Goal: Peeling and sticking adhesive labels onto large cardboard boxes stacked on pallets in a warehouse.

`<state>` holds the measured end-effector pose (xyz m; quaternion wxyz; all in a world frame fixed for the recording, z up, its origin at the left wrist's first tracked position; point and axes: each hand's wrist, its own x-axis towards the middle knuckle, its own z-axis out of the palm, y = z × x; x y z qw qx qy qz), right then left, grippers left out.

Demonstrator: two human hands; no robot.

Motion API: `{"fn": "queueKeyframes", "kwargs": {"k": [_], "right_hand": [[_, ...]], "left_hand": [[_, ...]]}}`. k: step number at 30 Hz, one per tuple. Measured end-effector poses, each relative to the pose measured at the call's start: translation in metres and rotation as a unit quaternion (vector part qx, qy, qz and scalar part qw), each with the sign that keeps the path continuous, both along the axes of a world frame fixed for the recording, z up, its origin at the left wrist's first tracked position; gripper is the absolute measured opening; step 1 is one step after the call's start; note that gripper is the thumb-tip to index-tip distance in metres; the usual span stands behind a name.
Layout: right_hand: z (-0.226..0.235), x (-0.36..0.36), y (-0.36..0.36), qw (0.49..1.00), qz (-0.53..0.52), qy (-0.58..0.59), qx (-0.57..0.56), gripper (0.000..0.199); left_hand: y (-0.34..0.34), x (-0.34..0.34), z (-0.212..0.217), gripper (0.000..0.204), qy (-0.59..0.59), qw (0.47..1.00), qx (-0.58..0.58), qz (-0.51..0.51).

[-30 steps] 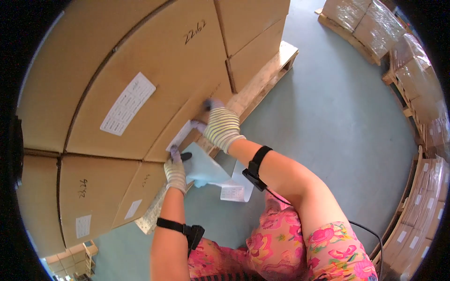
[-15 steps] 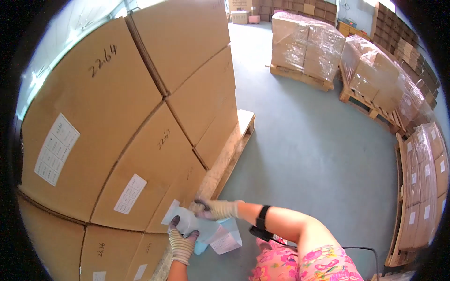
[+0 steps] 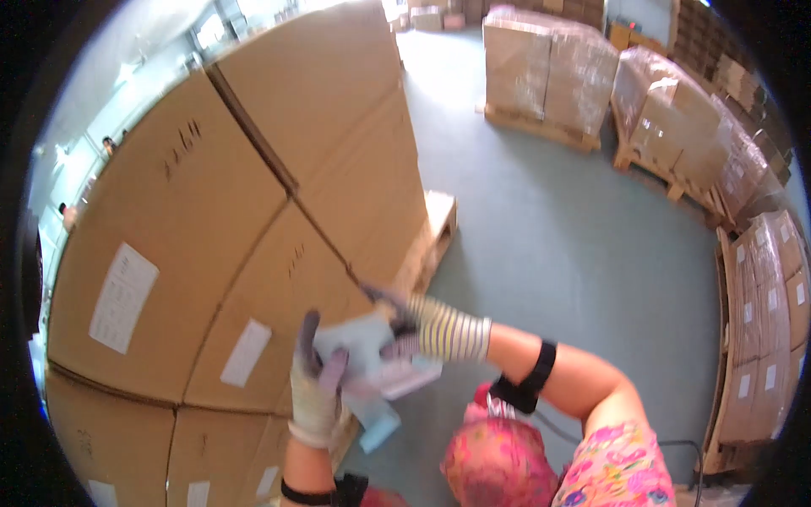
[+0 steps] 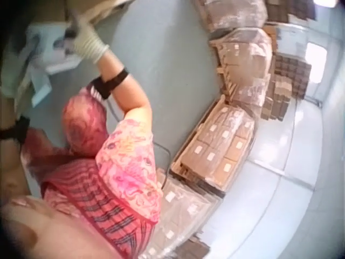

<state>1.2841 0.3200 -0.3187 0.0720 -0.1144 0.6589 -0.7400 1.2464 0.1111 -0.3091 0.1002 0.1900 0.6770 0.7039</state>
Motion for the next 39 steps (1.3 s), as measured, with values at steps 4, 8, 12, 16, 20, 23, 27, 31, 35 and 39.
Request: {"fn": "queueKeyframes", "kwargs": {"k": [4,8,12,16,20,23,27,31,35,39], "right_hand": [[0.031,-0.003,0.03,0.999,-0.032,-0.003,0.038,0.046],[0.038,-0.011,0.036,0.995,0.004,-0.015,0.097,0.029],[0.056,-0.006,0.044,0.987,0.013,-0.005,0.159,0.027],[0.059,-0.002,0.049,0.972,0.006,0.082,0.221,0.026],[0.06,0.003,0.045,0.95,-0.051,0.192,0.239,0.018],[0.067,-0.003,0.05,0.888,-0.145,0.348,0.264,0.012],[0.133,-0.034,0.066,0.932,-0.129,0.302,0.155,0.011],[0.19,-0.104,0.09,0.949,-0.134,0.281,-0.039,0.018],[0.209,-0.16,0.102,0.938,-0.097,0.325,-0.073,0.021],[0.217,-0.172,0.102,0.923,-0.116,0.363,-0.058,0.022]], "left_hand": [[0.026,-0.013,0.02,0.046,-0.142,0.988,0.055,0.002],[0.031,-0.022,0.029,0.043,-0.197,0.977,0.084,0.014],[0.037,-0.017,0.038,0.044,-0.231,0.967,0.101,0.027],[0.038,-0.006,0.053,0.045,-0.254,0.964,0.064,0.039],[0.038,-0.002,0.05,0.045,-0.184,0.976,0.077,0.086],[0.051,0.002,0.058,0.046,-0.186,0.972,0.064,0.129],[0.046,-0.023,0.056,0.039,-0.145,0.974,-0.001,0.173],[0.073,-0.036,0.101,0.042,0.04,0.984,-0.157,0.079],[0.108,-0.053,0.155,0.056,0.116,0.988,-0.083,0.051],[0.124,-0.065,0.184,0.068,0.19,0.98,-0.054,0.017]]}}
